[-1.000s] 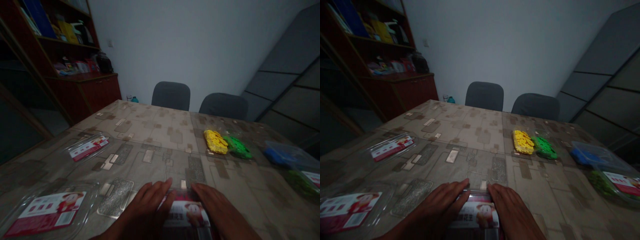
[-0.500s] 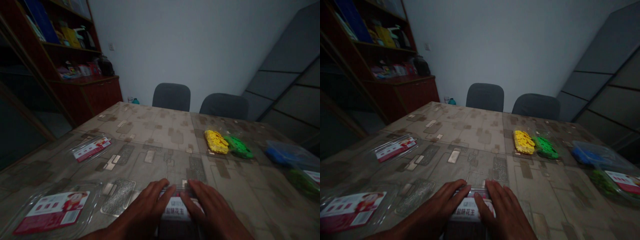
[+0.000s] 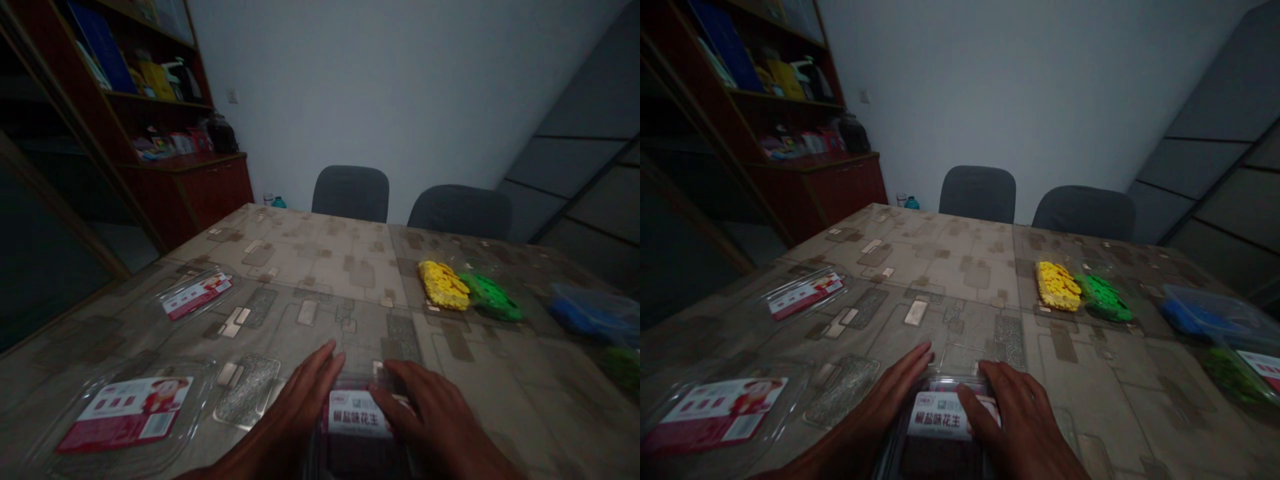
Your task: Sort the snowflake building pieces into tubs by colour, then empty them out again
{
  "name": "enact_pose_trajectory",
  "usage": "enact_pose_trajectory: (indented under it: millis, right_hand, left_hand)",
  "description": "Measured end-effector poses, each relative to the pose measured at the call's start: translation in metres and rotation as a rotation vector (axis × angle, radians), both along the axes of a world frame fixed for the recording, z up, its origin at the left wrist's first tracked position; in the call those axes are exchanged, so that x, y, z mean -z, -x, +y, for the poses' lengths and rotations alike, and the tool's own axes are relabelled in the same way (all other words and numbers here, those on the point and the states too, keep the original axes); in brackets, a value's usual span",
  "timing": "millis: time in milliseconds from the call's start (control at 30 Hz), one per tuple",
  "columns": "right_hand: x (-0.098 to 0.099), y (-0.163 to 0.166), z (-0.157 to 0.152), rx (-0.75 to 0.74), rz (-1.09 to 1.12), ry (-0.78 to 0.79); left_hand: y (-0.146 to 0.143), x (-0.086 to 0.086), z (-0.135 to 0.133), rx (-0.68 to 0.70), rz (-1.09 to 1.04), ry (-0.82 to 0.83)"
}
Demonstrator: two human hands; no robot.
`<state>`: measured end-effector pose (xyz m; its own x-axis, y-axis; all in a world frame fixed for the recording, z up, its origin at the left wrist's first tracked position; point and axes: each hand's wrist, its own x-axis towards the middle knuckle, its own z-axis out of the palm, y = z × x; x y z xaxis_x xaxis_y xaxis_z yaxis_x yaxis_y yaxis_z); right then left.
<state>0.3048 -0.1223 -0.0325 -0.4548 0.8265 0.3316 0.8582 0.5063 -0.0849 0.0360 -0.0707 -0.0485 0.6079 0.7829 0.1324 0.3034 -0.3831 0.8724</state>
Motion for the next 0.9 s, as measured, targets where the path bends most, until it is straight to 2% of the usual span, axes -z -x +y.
enact_pose_trajectory:
  millis: [100, 200, 367, 500, 633, 800, 900]
  right_hand:
    - [-0.004, 0.000, -0.001, 0.023, -0.015, -0.025]
    - [-0.009, 0.001, -0.001, 0.052, -0.032, -0.067]
    - [-0.011, 0.001, 0.002, 0.033, -0.081, -0.123]
    - [-0.004, 0.000, 0.005, 0.005, -0.129, -0.161]
    - [-0.003, -0.008, 0.009, -0.002, -0.037, -0.172]
    - [-0.028, -0.022, 0.005, -0.008, 0.189, 0.039]
    - [-0.041, -0.023, 0.004, 0.050, 0.304, 0.041]
  left_hand:
    - [0.010, -0.014, 0.001, 0.000, -0.098, 0.247]
    - [0.018, -0.027, 0.004, -0.012, -0.186, 0.391]
    - [0.005, -0.041, 0.015, -0.135, -0.406, 0.620]
    - [-0.010, -0.048, 0.023, -0.161, -0.460, 0.660]
    - [-0.013, -0.047, 0.027, -0.190, -0.513, 0.682]
    - [-0.009, -0.044, 0.023, -0.200, -0.552, 0.659]
    - [-0.010, -0.045, 0.019, -0.188, -0.558, 0.655]
